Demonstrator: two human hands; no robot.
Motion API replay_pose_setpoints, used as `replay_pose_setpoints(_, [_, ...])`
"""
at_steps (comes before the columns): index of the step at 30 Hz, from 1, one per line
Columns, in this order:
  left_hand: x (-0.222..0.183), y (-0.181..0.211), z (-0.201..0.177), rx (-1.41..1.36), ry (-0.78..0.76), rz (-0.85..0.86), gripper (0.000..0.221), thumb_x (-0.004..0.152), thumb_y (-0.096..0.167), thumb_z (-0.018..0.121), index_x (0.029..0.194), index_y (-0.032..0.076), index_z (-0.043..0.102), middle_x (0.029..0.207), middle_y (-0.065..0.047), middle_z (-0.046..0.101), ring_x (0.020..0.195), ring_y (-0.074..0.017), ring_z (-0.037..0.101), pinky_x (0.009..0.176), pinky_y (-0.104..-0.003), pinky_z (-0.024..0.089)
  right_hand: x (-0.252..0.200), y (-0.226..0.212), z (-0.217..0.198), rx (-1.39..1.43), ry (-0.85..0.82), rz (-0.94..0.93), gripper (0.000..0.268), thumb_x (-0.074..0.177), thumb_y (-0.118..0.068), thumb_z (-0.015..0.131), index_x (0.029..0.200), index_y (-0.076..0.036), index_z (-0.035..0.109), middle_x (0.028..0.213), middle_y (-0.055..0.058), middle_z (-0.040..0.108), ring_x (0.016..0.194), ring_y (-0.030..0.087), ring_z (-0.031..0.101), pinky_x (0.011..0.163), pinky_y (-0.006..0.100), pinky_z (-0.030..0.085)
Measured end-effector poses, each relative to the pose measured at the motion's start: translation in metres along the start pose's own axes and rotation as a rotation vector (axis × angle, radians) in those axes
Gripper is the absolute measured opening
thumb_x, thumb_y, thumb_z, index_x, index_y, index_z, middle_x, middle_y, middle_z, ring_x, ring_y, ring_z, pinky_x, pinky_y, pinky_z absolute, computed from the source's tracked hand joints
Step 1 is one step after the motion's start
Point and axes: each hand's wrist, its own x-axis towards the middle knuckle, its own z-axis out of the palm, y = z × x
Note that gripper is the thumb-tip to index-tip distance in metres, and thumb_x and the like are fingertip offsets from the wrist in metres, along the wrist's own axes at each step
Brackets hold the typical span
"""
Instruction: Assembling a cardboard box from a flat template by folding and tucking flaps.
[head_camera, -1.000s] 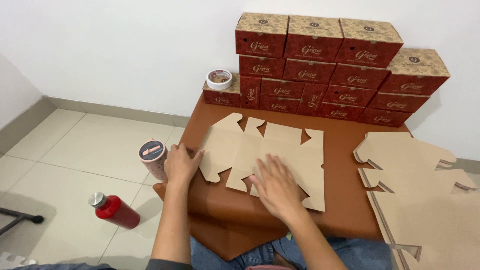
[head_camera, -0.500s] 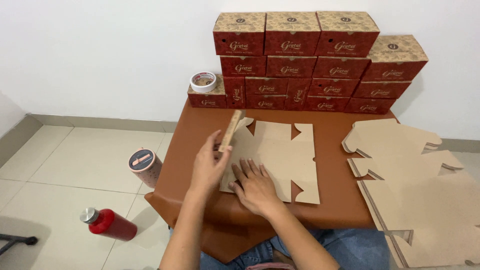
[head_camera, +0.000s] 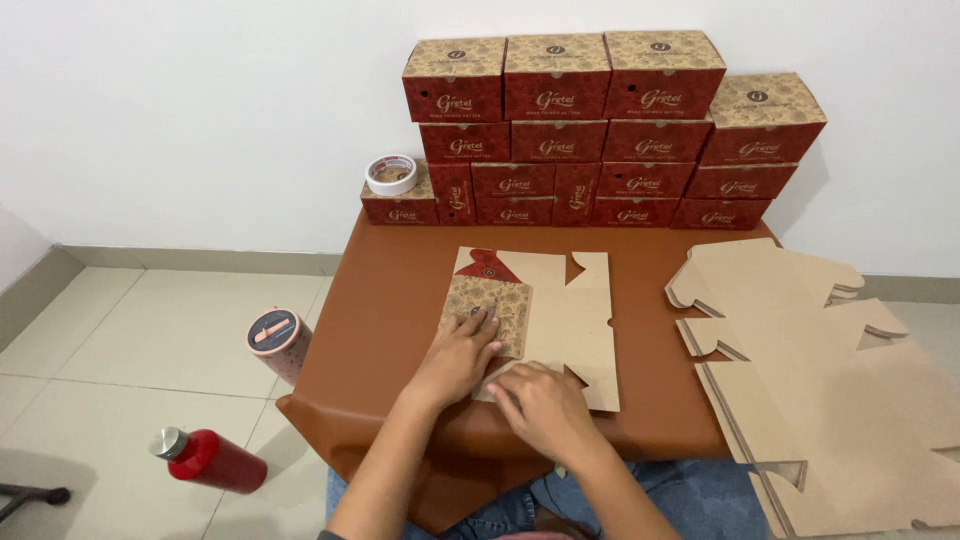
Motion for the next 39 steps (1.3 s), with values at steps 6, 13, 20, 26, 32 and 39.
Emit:
replay_pose_setpoints(6, [-0.007, -0.004, -0.023, -0.024, -0.295, -0.156, 0.057, 0.101, 0.049, 0.038, 0.156, 0.035, 0.034, 0.168, -0.007, 0.015, 0.155, -0.0281, 0.0, 0.122, -0.046, 0.008, 0.015, 0.035, 0.037, -0.097, -0.125, 0.011, 0.058, 0.103, -0.041, 0.043, 0.142, 0.001, 0.05, 0.154, 0.018, 0.043, 0.146, 0.031, 0.035, 0.12, 0.045, 0.024])
replay_pose_setpoints(13, [0.03, -0.054, 0.0, 0.123, -0.334, -0.18, 0.074, 0.104, 0.048, 0.017, 0.158, 0.0, 0.002, 0.168, -0.016, -0.001, 0.155, -0.0229, -0.003, 0.124, -0.041, -0.004, 0.015, 0.035, 0.032, -0.03, -0.186, 0.027, 0.058, 0.103, -0.04, 0.039, 0.144, 0.001, 0.046, 0.155, 0.017, 0.042, 0.148, 0.028, 0.031, 0.122, 0.044, 0.018])
replay_pose_setpoints(20, [0.08, -0.07, 0.014, 0.199, -0.385, -0.238, 0.075, 0.101, 0.051, 0.013, 0.16, 0.006, -0.001, 0.17, -0.006, -0.002, 0.155, -0.0175, -0.009, 0.123, -0.053, -0.012, 0.016, 0.033, 0.036, -0.097, -0.128, 0.002, 0.059, 0.103, -0.041, 0.039, 0.144, 0.001, 0.047, 0.154, 0.016, 0.044, 0.148, 0.027, 0.033, 0.121, 0.045, 0.02])
replay_pose_setpoints(26, [-0.007, -0.042, 0.002, 0.161, -0.276, -0.202, 0.073, 0.103, 0.046, 0.017, 0.158, 0.0, 0.005, 0.168, -0.012, 0.005, 0.155, -0.0201, -0.005, 0.123, -0.048, -0.009, 0.015, 0.034, 0.034, -0.107, -0.153, 0.02, 0.059, 0.103, -0.043, 0.036, 0.144, -0.002, 0.047, 0.154, 0.013, 0.044, 0.147, 0.025, 0.034, 0.121, 0.046, 0.02])
replay_pose_setpoints(32, [-0.065, -0.035, 0.002, 0.184, -0.035, -0.096, 0.069, 0.104, 0.043, 0.027, 0.154, -0.006, 0.024, 0.163, -0.018, 0.025, 0.154, -0.0243, 0.013, 0.123, -0.047, 0.001, 0.014, 0.035, 0.035, -0.113, -0.139, 0.008, 0.06, 0.102, -0.044, 0.04, 0.144, -0.002, 0.048, 0.155, 0.013, 0.043, 0.148, 0.024, 0.033, 0.121, 0.044, 0.021])
replay_pose_setpoints(39, [0.015, -0.049, 0.001, 0.217, -0.321, -0.209, 0.07, 0.103, 0.046, 0.017, 0.157, 0.002, 0.019, 0.166, -0.011, 0.018, 0.156, -0.02, 0.005, 0.124, -0.049, 0.001, 0.018, 0.032, 0.033, -0.132, -0.206, 0.058, 0.061, 0.101, -0.045, 0.041, 0.146, -0.004, 0.046, 0.156, 0.013, 0.041, 0.149, 0.024, 0.031, 0.122, 0.042, 0.018])
